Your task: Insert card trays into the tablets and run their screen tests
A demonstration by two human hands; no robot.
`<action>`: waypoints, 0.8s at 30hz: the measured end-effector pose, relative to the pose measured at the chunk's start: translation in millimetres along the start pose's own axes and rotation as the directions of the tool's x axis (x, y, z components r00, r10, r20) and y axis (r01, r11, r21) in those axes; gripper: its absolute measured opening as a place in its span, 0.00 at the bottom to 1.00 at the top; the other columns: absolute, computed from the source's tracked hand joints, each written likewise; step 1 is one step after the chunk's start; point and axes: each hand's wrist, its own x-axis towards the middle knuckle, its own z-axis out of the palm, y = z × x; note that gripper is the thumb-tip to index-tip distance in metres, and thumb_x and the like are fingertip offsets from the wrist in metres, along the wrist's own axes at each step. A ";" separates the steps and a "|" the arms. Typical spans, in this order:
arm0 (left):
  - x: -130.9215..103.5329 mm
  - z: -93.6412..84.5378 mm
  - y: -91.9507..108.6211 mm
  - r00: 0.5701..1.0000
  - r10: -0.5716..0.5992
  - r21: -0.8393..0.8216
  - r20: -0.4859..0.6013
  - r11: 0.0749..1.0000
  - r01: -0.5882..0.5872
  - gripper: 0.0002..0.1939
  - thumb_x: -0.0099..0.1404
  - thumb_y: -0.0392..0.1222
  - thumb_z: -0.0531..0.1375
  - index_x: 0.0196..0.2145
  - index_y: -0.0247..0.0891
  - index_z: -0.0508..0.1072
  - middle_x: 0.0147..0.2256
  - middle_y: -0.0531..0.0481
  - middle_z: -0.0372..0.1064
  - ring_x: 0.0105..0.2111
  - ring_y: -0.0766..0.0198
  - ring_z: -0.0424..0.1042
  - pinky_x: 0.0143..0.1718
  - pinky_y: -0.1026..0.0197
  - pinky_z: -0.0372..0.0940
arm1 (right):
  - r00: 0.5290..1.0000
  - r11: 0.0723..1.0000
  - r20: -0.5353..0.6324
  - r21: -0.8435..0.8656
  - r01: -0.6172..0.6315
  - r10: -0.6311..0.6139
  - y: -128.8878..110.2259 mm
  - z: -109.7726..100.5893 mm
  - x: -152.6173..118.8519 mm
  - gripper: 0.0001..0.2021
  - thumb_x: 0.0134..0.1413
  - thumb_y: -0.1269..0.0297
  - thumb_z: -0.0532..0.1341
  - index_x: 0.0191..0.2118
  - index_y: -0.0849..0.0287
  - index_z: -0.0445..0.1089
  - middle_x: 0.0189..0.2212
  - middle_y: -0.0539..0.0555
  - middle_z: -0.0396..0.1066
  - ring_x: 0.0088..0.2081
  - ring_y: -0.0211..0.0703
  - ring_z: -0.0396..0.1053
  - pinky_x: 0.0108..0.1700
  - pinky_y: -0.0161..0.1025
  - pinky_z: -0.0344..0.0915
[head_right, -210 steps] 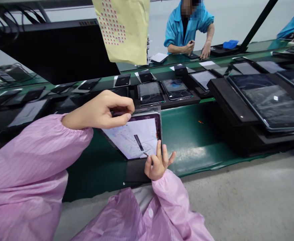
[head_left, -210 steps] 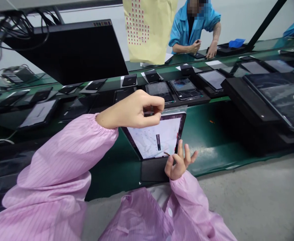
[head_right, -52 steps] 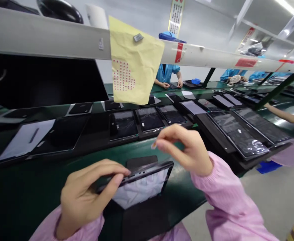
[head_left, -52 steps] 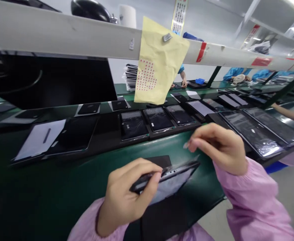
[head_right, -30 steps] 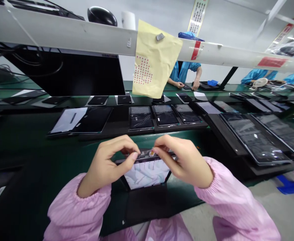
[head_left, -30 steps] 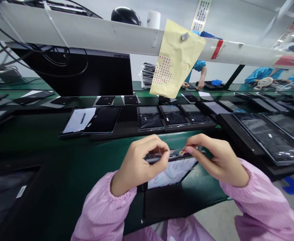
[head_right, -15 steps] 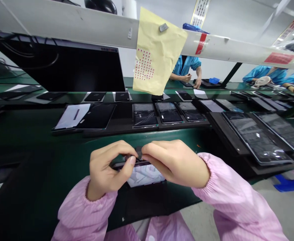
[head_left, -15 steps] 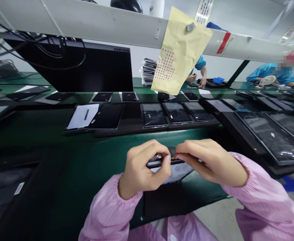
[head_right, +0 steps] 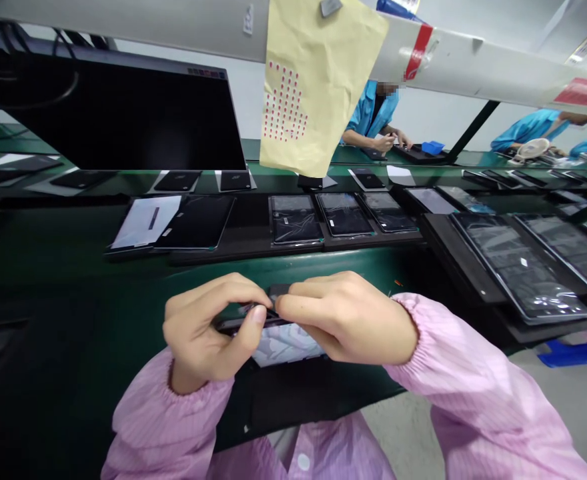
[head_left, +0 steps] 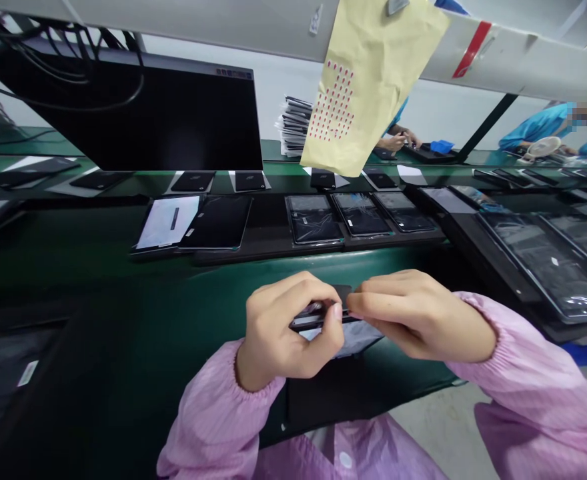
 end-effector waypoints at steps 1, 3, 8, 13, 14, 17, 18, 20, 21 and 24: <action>0.2 0.1 -0.9 1.000 0.001 -0.002 0.002 1.000 -0.001 0.05 0.58 0.28 0.58 0.27 0.35 0.70 0.23 0.54 0.69 0.22 0.72 0.66 0.23 0.68 0.62 | 1.000 1.000 0.005 0.010 -0.010 0.009 0.8 -0.2 0.2 0.09 0.64 0.75 0.48 0.37 0.59 0.63 0.24 0.48 0.61 0.24 0.33 0.56 0.27 0.32 0.52; 0.3 -0.1 -3.2 1.000 0.003 -0.002 -0.004 1.000 -0.003 0.05 0.58 0.28 0.58 0.27 0.35 0.70 0.23 0.54 0.69 0.22 0.72 0.66 0.24 0.68 0.62 | 0.999 0.998 0.008 0.049 -0.043 0.043 3.0 -1.3 1.4 0.08 0.66 0.73 0.49 0.37 0.59 0.63 0.25 0.49 0.63 0.25 0.33 0.57 0.28 0.32 0.53; -0.2 -1.7 -9.5 1.000 -0.004 0.034 -0.018 0.999 0.005 0.05 0.59 0.29 0.59 0.28 0.36 0.71 0.24 0.54 0.69 0.23 0.72 0.68 0.24 0.68 0.62 | 0.992 0.980 0.048 0.157 -0.119 0.113 9.8 -7.6 8.8 0.04 0.65 0.70 0.54 0.37 0.60 0.63 0.28 0.49 0.67 0.27 0.31 0.62 0.31 0.30 0.56; -0.2 -1.8 -10.5 1.000 0.000 0.077 -0.016 0.997 0.001 0.05 0.60 0.30 0.59 0.28 0.37 0.71 0.23 0.56 0.68 0.22 0.72 0.66 0.23 0.68 0.61 | 0.990 0.983 0.100 0.146 -0.111 0.097 12.0 -13.6 14.4 0.06 0.64 0.71 0.53 0.34 0.60 0.63 0.28 0.50 0.67 0.27 0.32 0.61 0.30 0.31 0.54; -0.2 -1.6 -10.5 1.000 0.001 0.083 -0.015 0.997 0.000 0.05 0.59 0.30 0.59 0.28 0.37 0.71 0.23 0.56 0.67 0.22 0.72 0.66 0.23 0.67 0.60 | 0.991 0.986 0.104 0.138 -0.094 0.080 12.0 -14.4 15.1 0.06 0.64 0.71 0.53 0.34 0.60 0.63 0.28 0.50 0.66 0.27 0.32 0.60 0.30 0.31 0.54; -0.4 -1.1 -11.6 1.000 0.006 0.098 -0.019 0.995 -0.004 0.05 0.58 0.29 0.60 0.28 0.37 0.71 0.23 0.56 0.67 0.22 0.72 0.65 0.23 0.67 0.61 | 0.993 0.990 0.119 0.131 -0.042 0.026 12.0 -16.3 17.4 0.07 0.65 0.72 0.52 0.34 0.60 0.63 0.28 0.49 0.66 0.27 0.32 0.59 0.31 0.31 0.53; -0.6 -1.0 -12.3 1.000 0.013 0.104 -0.024 0.995 -0.010 0.05 0.58 0.29 0.60 0.28 0.37 0.71 0.23 0.57 0.67 0.22 0.73 0.65 0.23 0.67 0.60 | 0.992 0.991 0.128 0.130 -0.031 0.014 12.3 -16.8 18.2 0.07 0.64 0.73 0.52 0.34 0.60 0.63 0.28 0.49 0.65 0.28 0.32 0.59 0.31 0.31 0.53; -1.2 -1.2 -13.8 0.999 0.026 0.119 -0.034 0.993 -0.022 0.06 0.58 0.29 0.60 0.27 0.37 0.71 0.23 0.57 0.67 0.22 0.73 0.65 0.22 0.68 0.60 | 0.989 0.992 0.149 0.120 -0.024 0.006 13.0 -17.3 19.8 0.07 0.64 0.73 0.52 0.34 0.60 0.62 0.28 0.49 0.65 0.28 0.32 0.59 0.31 0.31 0.52; -1.5 -1.3 -14.5 0.999 0.030 0.124 -0.037 0.992 -0.025 0.06 0.58 0.29 0.60 0.27 0.37 0.71 0.23 0.57 0.67 0.22 0.73 0.65 0.22 0.68 0.60 | 0.988 0.993 0.157 0.113 -0.022 0.003 13.3 -17.4 20.4 0.07 0.64 0.73 0.52 0.34 0.60 0.62 0.28 0.49 0.65 0.28 0.32 0.58 0.31 0.31 0.52; -2.7 -1.5 -15.9 0.999 0.021 0.131 -0.036 0.991 -0.016 0.05 0.58 0.30 0.61 0.27 0.38 0.71 0.23 0.58 0.67 0.22 0.73 0.65 0.22 0.67 0.60 | 0.987 0.996 0.162 0.091 -0.012 -0.003 13.7 -17.0 21.7 0.07 0.64 0.73 0.52 0.34 0.60 0.62 0.27 0.48 0.64 0.27 0.32 0.58 0.30 0.32 0.51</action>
